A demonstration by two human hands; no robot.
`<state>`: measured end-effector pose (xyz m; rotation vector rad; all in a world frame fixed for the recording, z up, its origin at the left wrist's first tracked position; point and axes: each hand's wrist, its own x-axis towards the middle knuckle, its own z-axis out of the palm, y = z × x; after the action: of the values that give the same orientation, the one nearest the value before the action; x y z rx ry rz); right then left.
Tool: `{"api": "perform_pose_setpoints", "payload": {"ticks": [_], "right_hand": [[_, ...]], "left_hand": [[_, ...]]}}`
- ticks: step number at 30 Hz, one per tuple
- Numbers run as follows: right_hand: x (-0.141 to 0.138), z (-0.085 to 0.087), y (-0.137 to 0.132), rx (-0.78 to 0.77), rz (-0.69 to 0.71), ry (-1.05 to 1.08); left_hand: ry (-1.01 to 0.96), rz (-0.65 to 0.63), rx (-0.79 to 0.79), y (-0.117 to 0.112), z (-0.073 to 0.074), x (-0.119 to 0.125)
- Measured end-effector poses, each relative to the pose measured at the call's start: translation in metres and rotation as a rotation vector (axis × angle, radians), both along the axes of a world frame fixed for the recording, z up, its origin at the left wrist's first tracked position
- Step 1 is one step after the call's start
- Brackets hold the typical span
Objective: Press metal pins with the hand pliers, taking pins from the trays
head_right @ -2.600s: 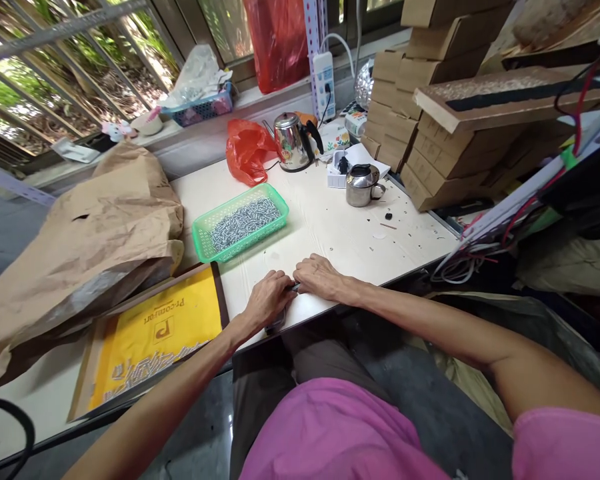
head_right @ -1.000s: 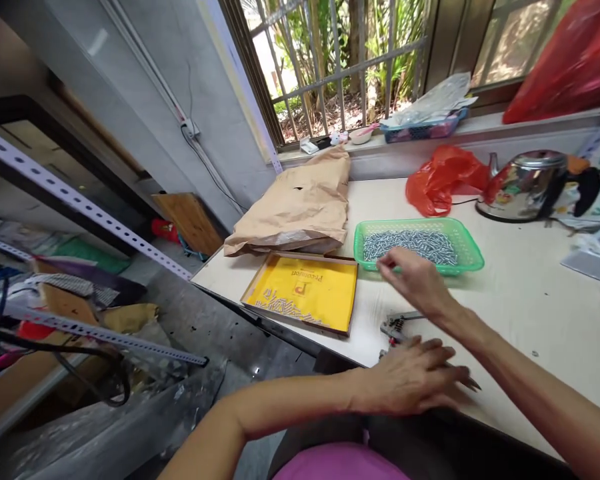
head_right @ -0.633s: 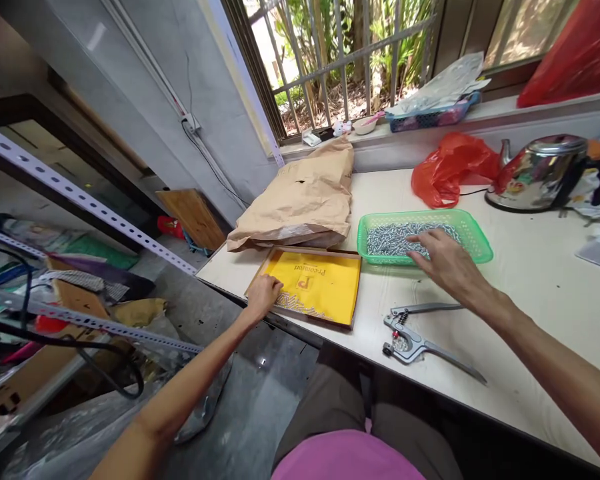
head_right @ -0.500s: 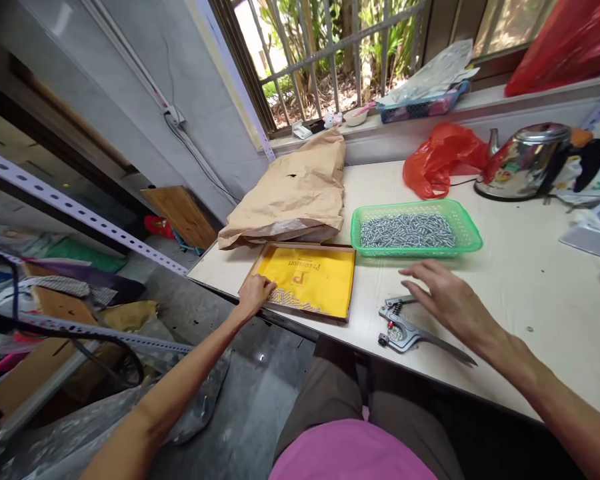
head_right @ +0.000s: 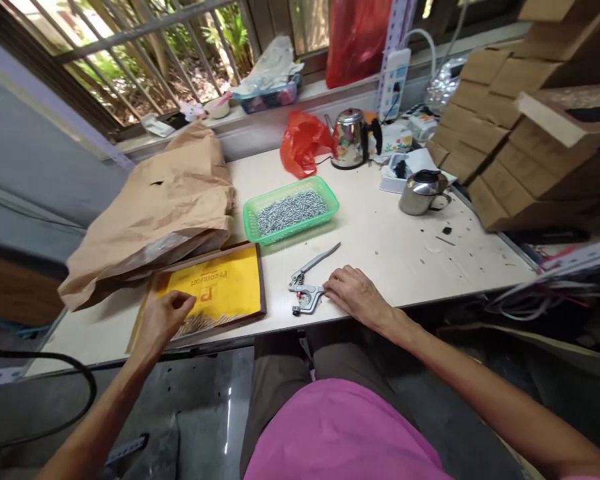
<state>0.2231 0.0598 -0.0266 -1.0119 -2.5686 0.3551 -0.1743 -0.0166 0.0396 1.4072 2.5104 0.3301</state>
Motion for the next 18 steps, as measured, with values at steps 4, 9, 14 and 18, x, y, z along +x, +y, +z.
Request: {"api": "perform_pose_setpoints", "payload": {"ticks": [4,9,14,18], "right_hand": [[0.000,-0.004,0.003,0.018,-0.034,-0.066],[0.000,-0.007,0.004,0.012,-0.076,-0.112],[-0.001,-0.010,0.002,0.032,-0.104,-0.120],[0.000,-0.012,0.002,0.027,-0.112,-0.108]], "left_hand": [[-0.724,-0.067,0.037,0.013,0.003,0.093],[-1.011,-0.055,-0.010,0.030,-0.021,0.163],[-0.995,-0.015,-0.054,0.036,-0.041,0.170],[-1.013,0.041,-0.096,0.034,-0.046,0.174]]}}
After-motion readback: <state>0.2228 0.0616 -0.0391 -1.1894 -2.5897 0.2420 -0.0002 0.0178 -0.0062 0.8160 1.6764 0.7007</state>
